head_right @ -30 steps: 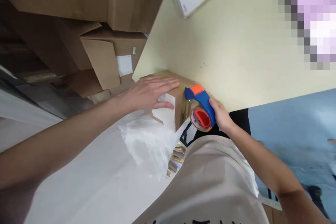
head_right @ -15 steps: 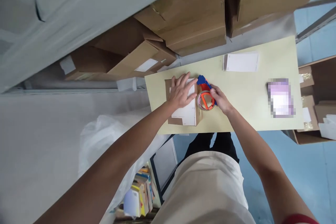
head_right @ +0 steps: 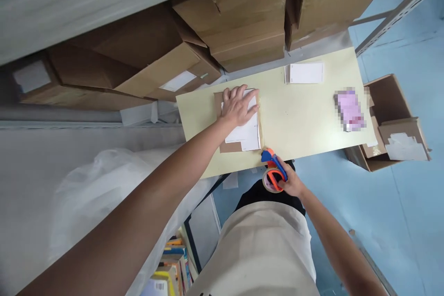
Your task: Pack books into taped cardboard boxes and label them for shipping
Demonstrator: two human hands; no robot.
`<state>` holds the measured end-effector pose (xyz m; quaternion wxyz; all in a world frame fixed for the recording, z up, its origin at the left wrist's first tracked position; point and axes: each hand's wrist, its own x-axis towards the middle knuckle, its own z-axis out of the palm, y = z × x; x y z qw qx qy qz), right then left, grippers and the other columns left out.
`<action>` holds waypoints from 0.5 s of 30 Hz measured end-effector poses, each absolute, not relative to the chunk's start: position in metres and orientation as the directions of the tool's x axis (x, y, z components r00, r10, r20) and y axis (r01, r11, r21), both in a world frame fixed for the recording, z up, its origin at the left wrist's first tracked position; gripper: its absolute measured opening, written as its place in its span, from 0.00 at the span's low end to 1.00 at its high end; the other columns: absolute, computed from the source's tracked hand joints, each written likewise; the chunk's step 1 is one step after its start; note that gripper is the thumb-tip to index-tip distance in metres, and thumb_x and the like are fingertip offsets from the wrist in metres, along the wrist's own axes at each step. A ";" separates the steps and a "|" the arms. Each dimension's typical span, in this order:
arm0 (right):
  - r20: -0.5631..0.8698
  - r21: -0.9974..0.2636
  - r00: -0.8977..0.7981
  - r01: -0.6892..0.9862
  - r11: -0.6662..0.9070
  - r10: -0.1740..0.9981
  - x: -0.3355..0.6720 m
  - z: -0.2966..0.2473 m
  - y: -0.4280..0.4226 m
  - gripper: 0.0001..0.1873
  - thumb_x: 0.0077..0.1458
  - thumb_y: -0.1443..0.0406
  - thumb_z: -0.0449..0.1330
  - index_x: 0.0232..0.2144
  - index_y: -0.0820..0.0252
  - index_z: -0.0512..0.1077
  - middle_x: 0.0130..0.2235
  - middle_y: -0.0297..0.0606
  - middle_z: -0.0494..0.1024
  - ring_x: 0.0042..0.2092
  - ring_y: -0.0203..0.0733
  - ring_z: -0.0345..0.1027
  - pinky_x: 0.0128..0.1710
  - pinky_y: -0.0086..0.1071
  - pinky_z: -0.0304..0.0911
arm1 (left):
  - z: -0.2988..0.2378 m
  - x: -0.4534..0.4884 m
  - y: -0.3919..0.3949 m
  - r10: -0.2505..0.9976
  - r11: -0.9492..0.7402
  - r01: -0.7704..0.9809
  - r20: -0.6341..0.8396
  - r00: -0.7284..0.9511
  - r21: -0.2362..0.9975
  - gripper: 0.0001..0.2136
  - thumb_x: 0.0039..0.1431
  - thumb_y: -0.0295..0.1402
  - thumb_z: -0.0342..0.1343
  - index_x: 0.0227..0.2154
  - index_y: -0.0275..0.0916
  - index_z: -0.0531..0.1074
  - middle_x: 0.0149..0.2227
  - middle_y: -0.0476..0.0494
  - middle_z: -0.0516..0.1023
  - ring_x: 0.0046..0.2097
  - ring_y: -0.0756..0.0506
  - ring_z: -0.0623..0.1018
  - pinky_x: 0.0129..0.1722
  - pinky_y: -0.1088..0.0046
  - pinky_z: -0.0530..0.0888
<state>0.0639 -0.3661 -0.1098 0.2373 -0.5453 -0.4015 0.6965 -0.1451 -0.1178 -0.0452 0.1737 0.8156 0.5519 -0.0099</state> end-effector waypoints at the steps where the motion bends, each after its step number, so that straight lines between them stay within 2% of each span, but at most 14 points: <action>1: -0.584 -0.807 -0.262 0.091 -0.583 0.768 0.054 -0.109 -0.376 0.50 0.38 0.72 0.58 0.66 0.49 0.54 0.58 0.41 0.71 0.57 0.53 0.67 0.59 0.49 0.60 | -0.046 -0.145 -0.117 0.900 -0.327 0.903 -0.199 0.388 0.280 0.25 0.65 0.47 0.44 0.63 0.50 0.61 0.64 0.39 0.61 0.63 0.33 0.61 0.64 0.46 0.48; 4: -0.636 -0.765 -0.174 0.010 -0.644 0.752 0.029 -0.106 -0.374 0.53 0.38 0.71 0.56 0.68 0.48 0.49 0.56 0.40 0.73 0.52 0.50 0.69 0.55 0.47 0.65 | -0.050 -0.151 -0.113 0.940 -0.235 0.928 -0.177 0.293 0.290 0.26 0.64 0.48 0.43 0.64 0.50 0.59 0.63 0.37 0.62 0.63 0.31 0.61 0.63 0.44 0.50; 7: -0.661 -0.747 -0.051 -0.042 -0.663 0.748 0.029 -0.098 -0.327 0.53 0.38 0.70 0.55 0.69 0.50 0.45 0.54 0.40 0.74 0.50 0.50 0.70 0.49 0.45 0.68 | -0.054 -0.170 -0.119 0.977 0.006 0.962 -0.207 0.053 0.274 0.32 0.63 0.51 0.42 0.68 0.48 0.51 0.64 0.32 0.61 0.64 0.27 0.60 0.58 0.39 0.56; 10: -0.649 -0.759 -0.035 -0.027 -0.650 0.760 0.048 -0.086 -0.251 0.54 0.35 0.70 0.56 0.68 0.52 0.50 0.55 0.40 0.74 0.51 0.50 0.69 0.46 0.43 0.69 | -0.050 -0.193 -0.137 0.953 0.191 0.957 -0.277 -0.126 0.220 0.43 0.57 0.59 0.45 0.70 0.42 0.43 0.68 0.26 0.53 0.66 0.24 0.56 0.55 0.38 0.59; 12: -0.649 -0.754 -0.117 -0.033 -0.656 0.752 0.060 -0.080 -0.199 0.48 0.35 0.70 0.56 0.64 0.52 0.58 0.53 0.39 0.75 0.50 0.49 0.69 0.44 0.41 0.69 | -0.045 -0.201 -0.148 0.952 0.185 0.970 -0.276 -0.135 0.161 0.48 0.53 0.62 0.49 0.70 0.38 0.43 0.70 0.23 0.44 0.68 0.22 0.49 0.57 0.37 0.56; 15: -0.689 -0.688 -0.295 -0.021 -0.725 0.662 0.066 -0.077 -0.144 0.41 0.35 0.69 0.57 0.57 0.53 0.67 0.47 0.38 0.79 0.43 0.47 0.72 0.39 0.39 0.69 | -0.039 -0.199 -0.150 0.958 -0.042 0.991 -0.278 0.077 0.130 0.49 0.50 0.62 0.53 0.69 0.39 0.47 0.71 0.28 0.39 0.70 0.24 0.43 0.62 0.40 0.47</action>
